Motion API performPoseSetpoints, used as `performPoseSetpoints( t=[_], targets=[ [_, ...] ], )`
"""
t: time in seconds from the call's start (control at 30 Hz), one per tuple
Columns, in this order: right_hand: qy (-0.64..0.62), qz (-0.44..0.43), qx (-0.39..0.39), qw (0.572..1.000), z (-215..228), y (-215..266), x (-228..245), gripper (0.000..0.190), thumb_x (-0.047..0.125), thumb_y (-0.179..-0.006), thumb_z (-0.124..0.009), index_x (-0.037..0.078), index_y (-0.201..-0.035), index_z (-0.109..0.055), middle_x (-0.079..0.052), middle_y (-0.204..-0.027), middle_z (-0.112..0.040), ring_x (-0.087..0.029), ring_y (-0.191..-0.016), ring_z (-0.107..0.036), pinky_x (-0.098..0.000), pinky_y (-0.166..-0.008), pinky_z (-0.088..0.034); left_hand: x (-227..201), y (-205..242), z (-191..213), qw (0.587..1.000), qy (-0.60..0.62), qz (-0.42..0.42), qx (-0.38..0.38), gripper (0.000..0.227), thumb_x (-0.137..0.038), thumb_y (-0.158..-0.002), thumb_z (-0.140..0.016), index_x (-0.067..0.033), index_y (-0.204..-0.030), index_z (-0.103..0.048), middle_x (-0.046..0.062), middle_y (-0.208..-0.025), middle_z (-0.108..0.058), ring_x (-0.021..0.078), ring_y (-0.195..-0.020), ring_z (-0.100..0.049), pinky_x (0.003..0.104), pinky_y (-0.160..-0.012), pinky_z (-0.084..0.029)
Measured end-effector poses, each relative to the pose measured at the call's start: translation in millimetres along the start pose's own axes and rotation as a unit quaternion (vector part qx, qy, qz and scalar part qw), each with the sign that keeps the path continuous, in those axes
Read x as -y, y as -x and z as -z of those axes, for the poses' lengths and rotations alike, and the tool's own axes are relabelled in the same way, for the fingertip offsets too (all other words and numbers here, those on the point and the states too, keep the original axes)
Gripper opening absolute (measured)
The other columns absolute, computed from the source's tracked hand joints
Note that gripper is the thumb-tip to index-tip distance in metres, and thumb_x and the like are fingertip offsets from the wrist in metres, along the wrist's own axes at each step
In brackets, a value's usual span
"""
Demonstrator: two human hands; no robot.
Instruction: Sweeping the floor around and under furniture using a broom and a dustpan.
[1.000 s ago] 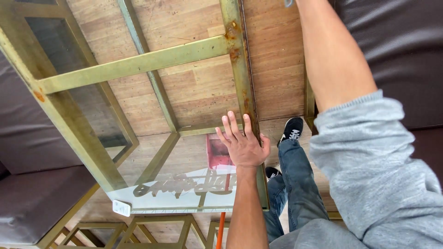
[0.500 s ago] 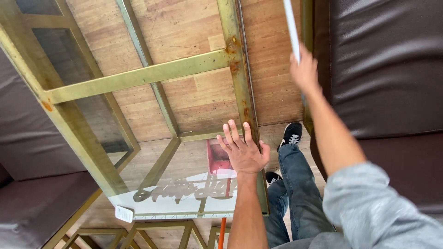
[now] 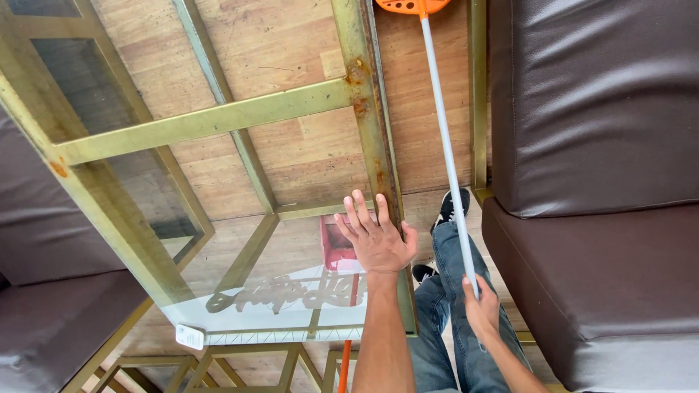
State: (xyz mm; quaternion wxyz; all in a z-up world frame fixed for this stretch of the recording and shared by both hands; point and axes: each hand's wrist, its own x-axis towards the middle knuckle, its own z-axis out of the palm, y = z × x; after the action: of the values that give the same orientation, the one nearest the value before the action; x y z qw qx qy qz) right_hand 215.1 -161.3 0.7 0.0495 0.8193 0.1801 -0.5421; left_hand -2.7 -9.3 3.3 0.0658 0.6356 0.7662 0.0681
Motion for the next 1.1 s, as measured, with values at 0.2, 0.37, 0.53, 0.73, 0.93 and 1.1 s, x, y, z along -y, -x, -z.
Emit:
performPoseSetpoints(
  t=[0.2, 0.37, 0.53, 0.73, 0.93, 1.1],
  targets=[
    [-0.184, 0.018, 0.061, 0.981, -21.9, 10.3, 27.0, 0.032, 0.031, -0.104, -0.055, 0.011, -0.126, -0.069, 0.005, -0.055, -0.039, -0.007, -0.040, -0.032, -0.0233, -0.031, -0.024, 1.9, 3.0, -0.4, 1.000, -0.009, 0.001, 0.000, 0.087, -0.037, -0.078, -0.061, -0.0092, -0.155, -0.032, 0.027, -0.162, -0.032, 0.0487, -0.152, -0.029, 0.074, -0.123, -0.022],
    [-0.231, 0.181, 0.014, 0.956, -83.0, -32.1, 154.4, 0.026, 0.030, -0.106, -0.057, 0.012, -0.114, -0.074, -0.008, -0.081, -0.064, -0.014, -0.080, -0.051, -0.0333, -0.076, -0.052, -0.3, -8.9, -0.5, 0.998, -0.014, -0.018, -0.053, 0.093, -0.032, -0.066, -0.061, -0.0075, -0.154, -0.040, 0.032, -0.157, -0.037, 0.0528, -0.146, -0.034, 0.070, -0.108, -0.030],
    [-0.274, 0.425, 0.015, 0.863, -110.3, -194.6, 310.3, 0.023, 0.026, -0.108, -0.043, 0.015, -0.104, -0.063, 0.002, -0.071, -0.047, -0.009, -0.061, -0.051, -0.0231, -0.055, -0.045, -1.0, -9.4, -1.9, 0.997, -0.012, -0.019, -0.069, 0.091, -0.033, -0.070, -0.057, -0.0078, -0.155, -0.039, 0.031, -0.158, -0.037, 0.0528, -0.146, -0.034, 0.070, -0.109, -0.030],
    [-0.329, 0.331, 0.119, 0.876, -97.1, -328.3, 410.1, 0.043, 0.060, -0.101, -0.042, 0.017, -0.107, -0.050, -0.016, -0.059, -0.053, -0.029, -0.043, -0.053, -0.0396, -0.036, -0.037, -2.6, -10.1, 1.4, 0.998, -0.002, -0.012, -0.067, 0.096, -0.032, -0.064, -0.062, -0.0073, -0.154, -0.039, 0.031, -0.157, -0.037, 0.0513, -0.147, -0.035, 0.070, -0.110, -0.030],
    [0.018, 0.288, -0.060, 0.956, -23.6, -293.3, 379.0, 0.032, 0.051, -0.106, -0.040, 0.042, -0.137, -0.039, -0.016, -0.102, -0.063, -0.032, -0.093, -0.064, -0.0448, -0.073, -0.049, -2.4, -10.5, 4.0, 0.998, -0.007, -0.013, -0.059, 0.098, -0.032, -0.063, -0.062, -0.0081, -0.155, -0.038, 0.030, -0.159, -0.035, 0.0498, -0.149, -0.033, 0.071, -0.113, -0.028],
    [0.163, 0.222, -0.128, 0.953, -28.5, -262.2, 277.4, 0.044, 0.045, -0.109, -0.037, 0.052, -0.153, -0.033, -0.020, -0.121, -0.068, -0.040, -0.116, -0.068, -0.0513, -0.091, -0.054, -0.8, -7.8, 0.0, 0.998, -0.011, -0.013, -0.056, 0.100, -0.032, -0.063, -0.063, -0.0091, -0.156, -0.036, 0.030, -0.160, -0.034, 0.0490, -0.150, -0.030, 0.070, -0.114, -0.027]
  ],
)
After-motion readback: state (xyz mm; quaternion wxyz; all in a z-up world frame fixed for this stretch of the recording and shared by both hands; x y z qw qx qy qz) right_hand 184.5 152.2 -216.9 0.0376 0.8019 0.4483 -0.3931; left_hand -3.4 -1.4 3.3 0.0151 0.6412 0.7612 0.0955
